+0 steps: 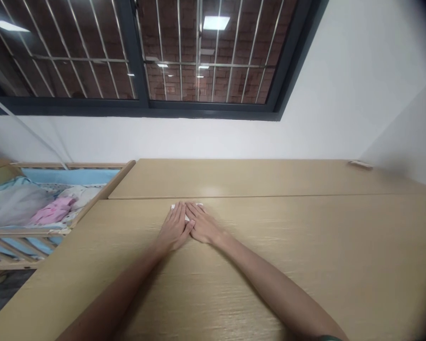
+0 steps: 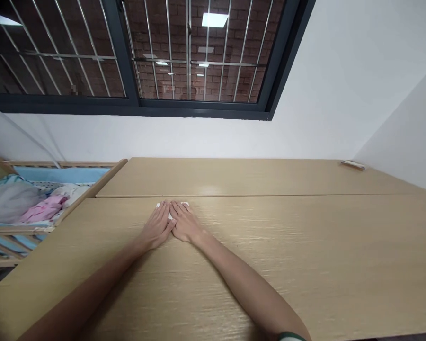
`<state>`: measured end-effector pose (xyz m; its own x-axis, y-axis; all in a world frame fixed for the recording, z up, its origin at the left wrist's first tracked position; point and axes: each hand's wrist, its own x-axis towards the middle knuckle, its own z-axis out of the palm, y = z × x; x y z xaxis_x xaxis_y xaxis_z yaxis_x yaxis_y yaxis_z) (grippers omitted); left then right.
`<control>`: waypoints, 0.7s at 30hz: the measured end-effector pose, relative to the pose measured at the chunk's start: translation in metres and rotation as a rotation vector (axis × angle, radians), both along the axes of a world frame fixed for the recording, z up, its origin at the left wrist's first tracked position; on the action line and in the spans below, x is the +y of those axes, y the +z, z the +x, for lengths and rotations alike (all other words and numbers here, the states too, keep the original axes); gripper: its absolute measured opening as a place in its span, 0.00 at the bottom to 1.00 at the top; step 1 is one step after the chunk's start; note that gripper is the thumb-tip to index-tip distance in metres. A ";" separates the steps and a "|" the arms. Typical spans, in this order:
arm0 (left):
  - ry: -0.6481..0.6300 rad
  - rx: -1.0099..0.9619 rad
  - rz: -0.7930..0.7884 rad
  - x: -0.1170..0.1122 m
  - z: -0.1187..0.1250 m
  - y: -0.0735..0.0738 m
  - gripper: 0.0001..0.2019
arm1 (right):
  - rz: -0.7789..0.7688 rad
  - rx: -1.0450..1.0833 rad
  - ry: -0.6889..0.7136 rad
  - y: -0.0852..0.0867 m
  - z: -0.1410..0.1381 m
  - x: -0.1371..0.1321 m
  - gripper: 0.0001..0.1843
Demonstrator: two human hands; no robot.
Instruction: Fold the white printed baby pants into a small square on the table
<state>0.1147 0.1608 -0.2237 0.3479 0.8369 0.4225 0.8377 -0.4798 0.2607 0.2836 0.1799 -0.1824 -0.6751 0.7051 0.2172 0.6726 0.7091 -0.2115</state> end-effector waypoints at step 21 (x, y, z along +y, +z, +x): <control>-0.002 -0.021 0.090 -0.005 -0.021 0.003 0.31 | -0.027 0.054 0.074 0.019 0.040 0.008 0.38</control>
<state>0.0936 0.1561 -0.2206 0.3399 0.7947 0.5029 0.8315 -0.5038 0.2341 0.3232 0.1880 -0.1634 -0.7134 0.6599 0.2358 0.6058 0.7499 -0.2660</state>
